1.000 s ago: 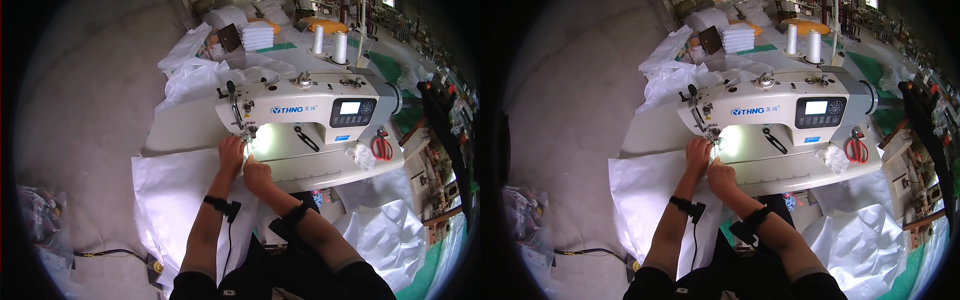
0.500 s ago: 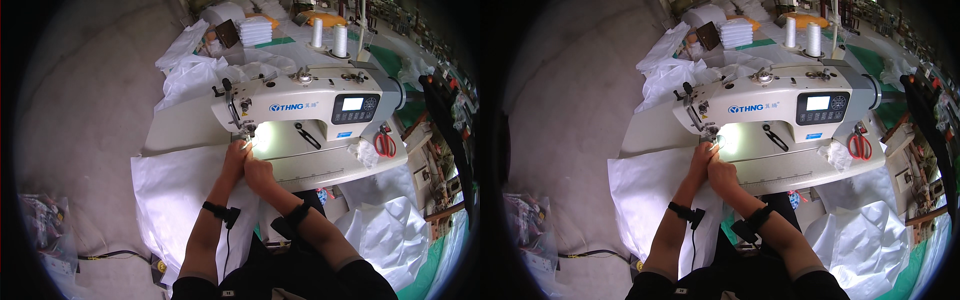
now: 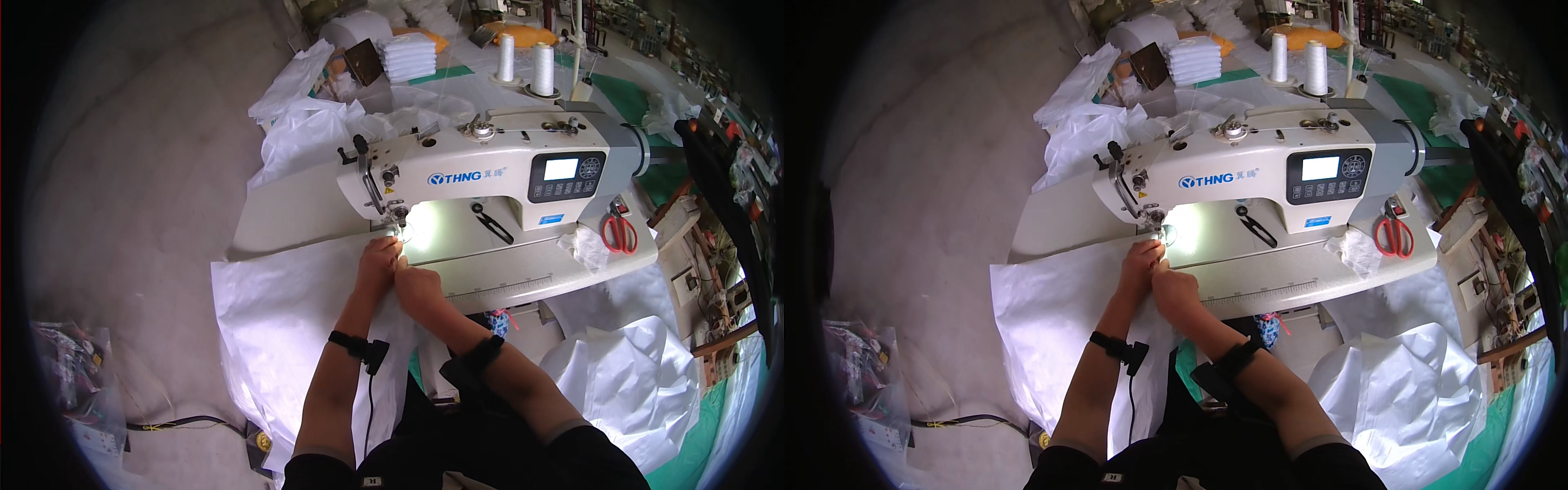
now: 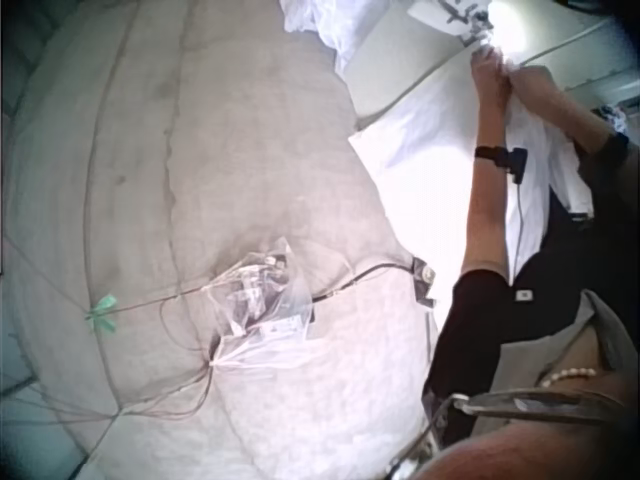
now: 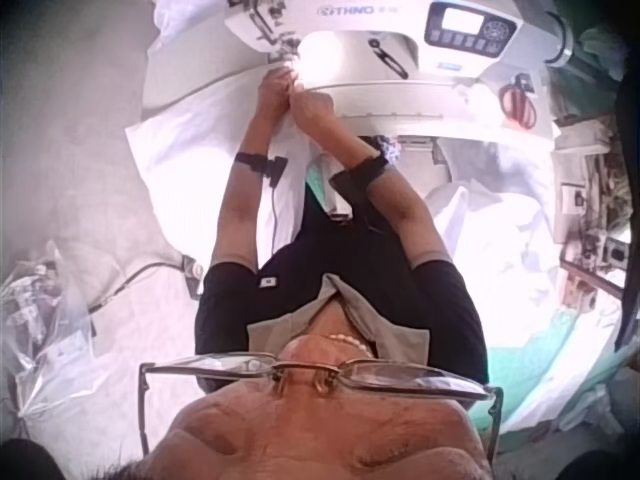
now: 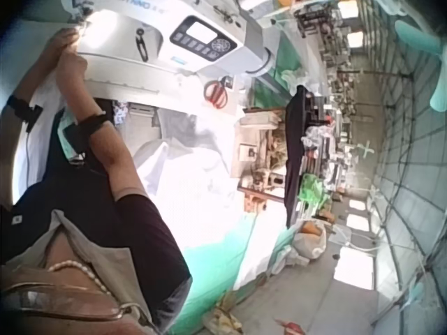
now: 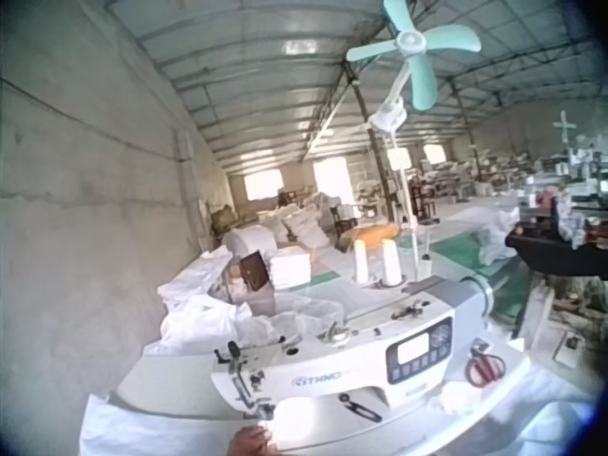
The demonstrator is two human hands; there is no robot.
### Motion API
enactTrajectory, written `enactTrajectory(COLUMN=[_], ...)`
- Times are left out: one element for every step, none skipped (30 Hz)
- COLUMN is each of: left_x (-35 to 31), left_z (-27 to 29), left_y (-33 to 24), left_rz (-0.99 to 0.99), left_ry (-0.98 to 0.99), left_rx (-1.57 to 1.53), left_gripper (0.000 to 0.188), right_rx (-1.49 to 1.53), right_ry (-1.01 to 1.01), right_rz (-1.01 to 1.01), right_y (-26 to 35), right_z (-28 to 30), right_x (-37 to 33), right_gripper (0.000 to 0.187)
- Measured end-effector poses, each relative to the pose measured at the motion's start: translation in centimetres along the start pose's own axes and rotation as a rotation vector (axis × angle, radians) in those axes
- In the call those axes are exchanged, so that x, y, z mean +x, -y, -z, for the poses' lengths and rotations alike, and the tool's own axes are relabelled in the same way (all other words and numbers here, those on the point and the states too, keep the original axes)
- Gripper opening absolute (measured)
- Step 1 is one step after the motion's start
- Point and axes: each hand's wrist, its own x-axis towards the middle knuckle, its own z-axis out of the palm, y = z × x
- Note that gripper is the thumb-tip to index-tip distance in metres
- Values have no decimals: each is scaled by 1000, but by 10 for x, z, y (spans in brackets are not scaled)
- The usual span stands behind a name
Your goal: Sewing white synthetic material using an industrial sewing machine.
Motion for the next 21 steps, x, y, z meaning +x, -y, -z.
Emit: enactTrajectory(left_x=[2, 4, 4, 4, 2, -2, -6, -8, -11, -12, -13, -13, -13, -12, -12, -12, -12, -12, -13, -13, -14], left_z=[1, 1, 2, 2, 2, 3, 4, 4, 4, 5, 5, 6, 6, 7, 7, 8, 8, 9, 9, 9, 9], left_y=[-1, -3, -6, -9, -12, -16, -20, -23, -25, -27, -28, -29, -29, -30, -30, -30, -30, -31, -31, -31, -31], left_rz=[53, 24, 65, 108, 105, 109, 111, 116, 108, 85, 93, 78, 72, 58, 64, 81, 67, 61, 65, 52, 46], left_ry=[23, -6, 22, 50, 48, 53, 72, 58, 44, 28, 24, 32, 44, 30, 43, 68, 48, 36, 44, 18, 19], left_rx=[-38, -40, -44, -48, -49, -21, 9, 10, 15, 13, 20, 41, 54, 64, 37, 4, 9, 12, 12, 12, 8], left_gripper=[17, 17, 19, 21, 21, 23, 25, 25, 27, 29, 29, 30, 31, 31, 30, 28, 28, 27, 26, 26, 25], right_rx=[-37, -18, 6, 12, 28, 50, 67, 72, 139, 178, 202, 237, 272, 268, 303, 331, 335, 380, 422, 420, 446], right_ry=[-13, -25, -20, 29, -18, 90, 187, 200, 120, 55, 32, -30, -92, -100, -190, -278, -285, -368, -438, -455, -482], right_rz=[24, 34, 29, 7, 25, -13, -57, -49, 6, 43, 64, 13, -37, -32, -41, -66, -45, -43, -71, -37, -12], right_y=[0, 1, 1, 0, -1, -4, -7, -11, -16, -21, -26, -31, -36, -42, -47, -52, -57, -62, -66, -68, -70], right_z=[3, 5, 8, 10, 13, 16, 18, 20, 23, 24, 25, 25, 26, 26, 25, 24, 23, 22, 20, 18, 16], right_x=[-4, -7, -11, -14, -16, -20, -23, -28, -34, -38, -41, -42, -41, -38, -32, -28, -24, -20, -17, -16, -17], right_gripper=[26, 26, 24, 22, 22, 20, 19, 19, 19, 21, 21, 24, 27, 27, 25, 23, 23, 21, 18, 18, 15])
